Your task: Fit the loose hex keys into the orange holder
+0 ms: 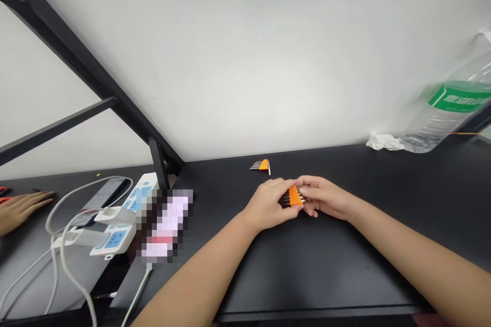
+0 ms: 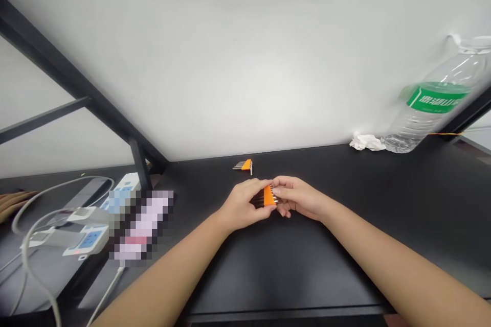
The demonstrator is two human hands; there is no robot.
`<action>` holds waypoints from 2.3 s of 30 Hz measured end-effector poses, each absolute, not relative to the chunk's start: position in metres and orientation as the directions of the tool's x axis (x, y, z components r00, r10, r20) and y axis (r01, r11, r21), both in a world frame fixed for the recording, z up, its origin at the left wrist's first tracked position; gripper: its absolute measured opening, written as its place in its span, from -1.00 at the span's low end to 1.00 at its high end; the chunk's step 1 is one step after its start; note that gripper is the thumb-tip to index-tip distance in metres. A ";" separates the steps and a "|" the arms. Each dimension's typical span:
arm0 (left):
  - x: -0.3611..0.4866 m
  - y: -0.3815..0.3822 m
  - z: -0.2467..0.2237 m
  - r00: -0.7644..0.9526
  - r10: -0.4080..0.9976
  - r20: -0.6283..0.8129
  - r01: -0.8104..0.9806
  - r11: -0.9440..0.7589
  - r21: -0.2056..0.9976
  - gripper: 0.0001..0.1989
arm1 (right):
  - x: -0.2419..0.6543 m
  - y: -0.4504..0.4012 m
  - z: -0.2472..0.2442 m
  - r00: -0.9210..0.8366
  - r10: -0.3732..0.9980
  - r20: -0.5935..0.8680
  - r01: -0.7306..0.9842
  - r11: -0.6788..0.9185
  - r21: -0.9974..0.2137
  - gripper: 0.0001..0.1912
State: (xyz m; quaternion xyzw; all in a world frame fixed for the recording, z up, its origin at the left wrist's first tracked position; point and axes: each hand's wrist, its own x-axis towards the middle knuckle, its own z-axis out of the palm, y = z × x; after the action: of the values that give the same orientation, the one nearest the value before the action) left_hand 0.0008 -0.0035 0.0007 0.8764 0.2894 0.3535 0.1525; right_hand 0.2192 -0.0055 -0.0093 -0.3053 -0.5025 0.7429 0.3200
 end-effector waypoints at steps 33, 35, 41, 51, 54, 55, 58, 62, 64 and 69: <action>-0.007 0.009 -0.007 0.472 0.781 0.408 0.608 -0.624 0.492 -0.48 | 0.216 -0.004 -0.011 -0.468 0.879 -0.092 0.161 -0.017 -0.987 -0.66; -0.007 0.010 -0.006 0.482 0.791 0.376 0.629 -0.611 0.480 -0.48 | 0.214 -0.006 -0.011 -0.448 0.887 -0.108 0.254 0.011 -0.967 -0.73; -0.006 0.010 -0.001 0.502 0.802 0.324 0.681 -0.598 0.424 -0.57 | 0.210 -0.010 -0.007 -0.405 0.912 -0.057 0.469 0.154 -0.869 -0.89; -0.010 0.015 -0.001 0.541 0.788 0.293 0.746 -0.611 0.266 -0.65 | 0.208 -0.009 -0.010 -0.266 0.961 0.079 0.771 0.261 -0.580 -0.87; -0.012 0.017 -0.001 0.537 0.792 0.290 0.758 -0.604 0.246 -0.64 | 0.215 -0.006 -0.007 -0.227 0.972 0.059 0.842 0.226 -0.490 -0.91; -0.012 0.018 -0.001 0.535 0.793 0.291 0.760 -0.602 0.243 -0.64 | 0.218 -0.005 -0.006 -0.220 0.974 0.048 0.860 0.217 -0.462 -0.92; -0.013 0.018 0.000 0.528 0.799 0.288 0.768 -0.594 0.240 -0.64 | 0.225 -0.002 -0.003 -0.213 0.977 0.023 0.888 0.203 -0.412 -0.92; -0.014 0.019 0.000 0.510 0.809 0.292 0.779 -0.578 0.242 -0.64 | 0.232 0.001 -0.001 -0.220 0.975 -0.004 0.900 0.201 -0.387 -0.94; -0.015 0.019 0.000 0.489 0.817 0.304 0.780 -0.566 0.266 -0.61 | 0.232 0.000 -0.001 -0.239 0.971 -0.014 0.901 0.217 -0.377 -0.94; -0.013 0.017 -0.002 0.469 0.808 0.356 0.718 -0.584 0.379 -0.54 | 0.222 -0.008 -0.003 -0.322 0.923 0.210 0.835 0.381 -0.397 -0.92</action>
State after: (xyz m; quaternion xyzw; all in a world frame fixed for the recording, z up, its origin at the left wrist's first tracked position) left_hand -0.0129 0.0168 -0.0021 0.8526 0.4475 0.2551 0.0883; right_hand 0.2219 -0.0075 -0.0032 -0.5456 -0.8056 0.1085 0.2038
